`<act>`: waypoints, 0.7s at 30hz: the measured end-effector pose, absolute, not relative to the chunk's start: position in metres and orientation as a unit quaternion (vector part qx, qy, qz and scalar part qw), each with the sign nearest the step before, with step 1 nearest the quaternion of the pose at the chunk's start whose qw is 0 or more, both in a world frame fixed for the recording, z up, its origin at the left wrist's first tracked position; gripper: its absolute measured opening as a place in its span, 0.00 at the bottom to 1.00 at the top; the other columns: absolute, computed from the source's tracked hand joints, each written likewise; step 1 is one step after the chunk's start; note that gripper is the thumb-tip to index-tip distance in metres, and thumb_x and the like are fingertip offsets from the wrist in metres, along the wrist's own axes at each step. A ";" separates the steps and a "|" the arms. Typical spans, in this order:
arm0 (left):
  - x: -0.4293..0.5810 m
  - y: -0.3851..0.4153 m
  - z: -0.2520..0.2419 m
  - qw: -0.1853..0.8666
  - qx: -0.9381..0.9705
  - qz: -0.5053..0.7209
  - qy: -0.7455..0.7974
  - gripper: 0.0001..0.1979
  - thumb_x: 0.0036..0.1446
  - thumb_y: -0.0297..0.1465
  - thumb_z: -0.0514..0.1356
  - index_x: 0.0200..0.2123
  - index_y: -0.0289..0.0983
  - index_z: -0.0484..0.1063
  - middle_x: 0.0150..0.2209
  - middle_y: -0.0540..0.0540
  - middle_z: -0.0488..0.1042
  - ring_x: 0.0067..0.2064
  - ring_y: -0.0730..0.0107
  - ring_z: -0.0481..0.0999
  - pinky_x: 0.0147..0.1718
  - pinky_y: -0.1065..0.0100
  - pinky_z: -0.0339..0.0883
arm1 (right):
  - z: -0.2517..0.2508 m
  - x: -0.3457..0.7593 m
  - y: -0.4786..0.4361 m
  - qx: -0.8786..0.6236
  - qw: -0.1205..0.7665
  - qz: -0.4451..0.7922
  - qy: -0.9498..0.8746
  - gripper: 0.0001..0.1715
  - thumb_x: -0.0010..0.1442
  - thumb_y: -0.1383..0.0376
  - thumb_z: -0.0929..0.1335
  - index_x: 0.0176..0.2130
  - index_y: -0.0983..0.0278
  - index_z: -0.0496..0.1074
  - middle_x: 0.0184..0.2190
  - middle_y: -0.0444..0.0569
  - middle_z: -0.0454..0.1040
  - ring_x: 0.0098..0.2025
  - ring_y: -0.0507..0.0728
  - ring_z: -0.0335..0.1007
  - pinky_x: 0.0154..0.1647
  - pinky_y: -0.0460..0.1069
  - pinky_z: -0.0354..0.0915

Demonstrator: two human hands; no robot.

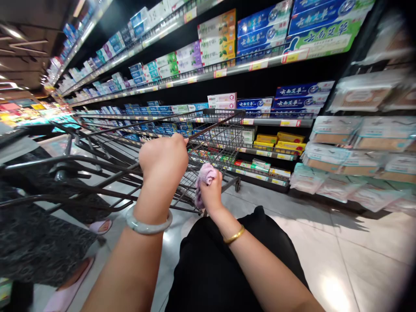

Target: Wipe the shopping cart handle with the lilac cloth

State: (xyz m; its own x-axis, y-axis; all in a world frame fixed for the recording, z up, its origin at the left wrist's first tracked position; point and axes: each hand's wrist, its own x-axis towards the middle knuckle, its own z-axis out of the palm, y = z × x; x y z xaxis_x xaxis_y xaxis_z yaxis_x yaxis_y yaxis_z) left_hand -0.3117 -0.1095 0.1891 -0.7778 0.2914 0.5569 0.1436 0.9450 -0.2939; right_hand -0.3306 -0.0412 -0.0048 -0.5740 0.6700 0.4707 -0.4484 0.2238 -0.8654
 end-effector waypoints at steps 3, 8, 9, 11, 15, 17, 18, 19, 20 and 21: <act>-0.312 -0.110 0.190 0.312 -0.115 0.117 -0.936 0.25 0.70 0.38 0.41 0.40 0.33 0.76 0.31 0.32 0.79 0.37 0.44 0.81 0.34 0.59 0.67 | 0.021 -0.316 -0.055 0.019 0.493 0.604 -0.626 0.16 0.51 0.75 0.64 0.39 0.59 0.68 0.42 0.48 0.69 0.48 0.58 0.67 0.55 0.55 0.67; -0.313 -0.110 0.189 0.311 -0.121 0.131 -0.934 0.24 0.71 0.37 0.41 0.40 0.33 0.75 0.30 0.32 0.79 0.37 0.44 0.82 0.32 0.60 0.67 | 0.035 -0.311 -0.064 0.097 0.511 0.596 -0.612 0.15 0.55 0.71 0.68 0.43 0.59 0.70 0.47 0.51 0.71 0.53 0.59 0.69 0.59 0.56 0.67; -0.313 -0.110 0.189 0.313 -0.123 0.135 -0.932 0.24 0.71 0.37 0.41 0.41 0.33 0.75 0.30 0.32 0.79 0.37 0.43 0.82 0.32 0.60 0.66 | 0.031 -0.315 -0.062 0.077 0.510 0.600 -0.611 0.14 0.54 0.72 0.67 0.41 0.59 0.70 0.45 0.50 0.71 0.51 0.58 0.69 0.57 0.55 0.68; -0.313 -0.110 0.189 0.312 -0.126 0.141 -0.931 0.23 0.71 0.36 0.41 0.42 0.33 0.74 0.31 0.32 0.79 0.37 0.43 0.82 0.32 0.60 0.66 | 0.026 -0.323 -0.057 0.039 0.506 0.608 -0.611 0.11 0.53 0.74 0.66 0.35 0.59 0.69 0.40 0.47 0.70 0.46 0.57 0.69 0.53 0.54 0.69; -0.303 -0.115 0.197 0.293 -0.179 0.150 -0.927 0.19 0.70 0.32 0.44 0.42 0.32 0.75 0.36 0.33 0.80 0.41 0.46 0.82 0.35 0.59 0.66 | 0.038 -0.321 -0.061 0.058 0.527 0.607 -0.592 0.11 0.55 0.72 0.66 0.39 0.59 0.70 0.43 0.48 0.70 0.49 0.58 0.68 0.55 0.55 0.68; -0.293 -0.123 0.203 0.284 -0.197 0.157 -0.925 0.16 0.68 0.29 0.47 0.44 0.32 0.75 0.39 0.34 0.80 0.43 0.46 0.81 0.36 0.57 0.67 | 0.045 -0.316 -0.066 0.103 0.544 0.586 -0.592 0.15 0.57 0.70 0.68 0.45 0.58 0.70 0.48 0.50 0.69 0.54 0.59 0.68 0.59 0.57 0.67; -0.287 -0.128 0.205 0.283 -0.200 0.164 -0.924 0.16 0.67 0.27 0.49 0.46 0.33 0.76 0.40 0.35 0.80 0.44 0.46 0.81 0.37 0.56 0.68 | 0.046 -0.316 -0.067 0.123 0.549 0.573 -0.596 0.16 0.58 0.69 0.68 0.47 0.57 0.70 0.49 0.51 0.69 0.55 0.59 0.68 0.60 0.58 0.67; -0.281 -0.134 0.207 0.288 -0.206 0.173 -0.919 0.16 0.66 0.26 0.50 0.48 0.33 0.76 0.41 0.35 0.80 0.44 0.46 0.81 0.38 0.55 0.68 | 0.044 -0.317 -0.067 0.136 0.551 0.563 -0.600 0.16 0.59 0.69 0.68 0.47 0.57 0.70 0.49 0.50 0.69 0.55 0.59 0.68 0.60 0.58 0.67; -0.274 -0.142 0.208 0.299 -0.216 0.184 -0.911 0.16 0.65 0.26 0.50 0.49 0.33 0.76 0.41 0.36 0.80 0.44 0.46 0.80 0.39 0.54 0.68 | 0.040 -0.320 -0.065 0.139 0.553 0.558 -0.603 0.15 0.59 0.70 0.68 0.46 0.57 0.70 0.49 0.50 0.69 0.55 0.59 0.68 0.59 0.58 0.67; -0.268 -0.149 0.209 0.315 -0.235 0.193 -0.899 0.17 0.66 0.26 0.51 0.50 0.32 0.76 0.40 0.36 0.81 0.45 0.45 0.80 0.40 0.53 0.69 | 0.036 -0.322 -0.062 0.133 0.552 0.557 -0.606 0.15 0.58 0.71 0.67 0.46 0.57 0.70 0.48 0.50 0.69 0.54 0.59 0.68 0.59 0.58 0.68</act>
State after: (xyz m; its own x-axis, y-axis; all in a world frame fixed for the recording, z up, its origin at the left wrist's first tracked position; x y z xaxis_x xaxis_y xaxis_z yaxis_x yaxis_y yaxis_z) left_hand -0.2683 -0.1492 0.2087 -0.6910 0.5433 0.4768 0.3002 0.8157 -0.4944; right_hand -0.3223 -0.0623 0.0363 -0.3550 0.4538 0.8173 -0.7768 0.3433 -0.5280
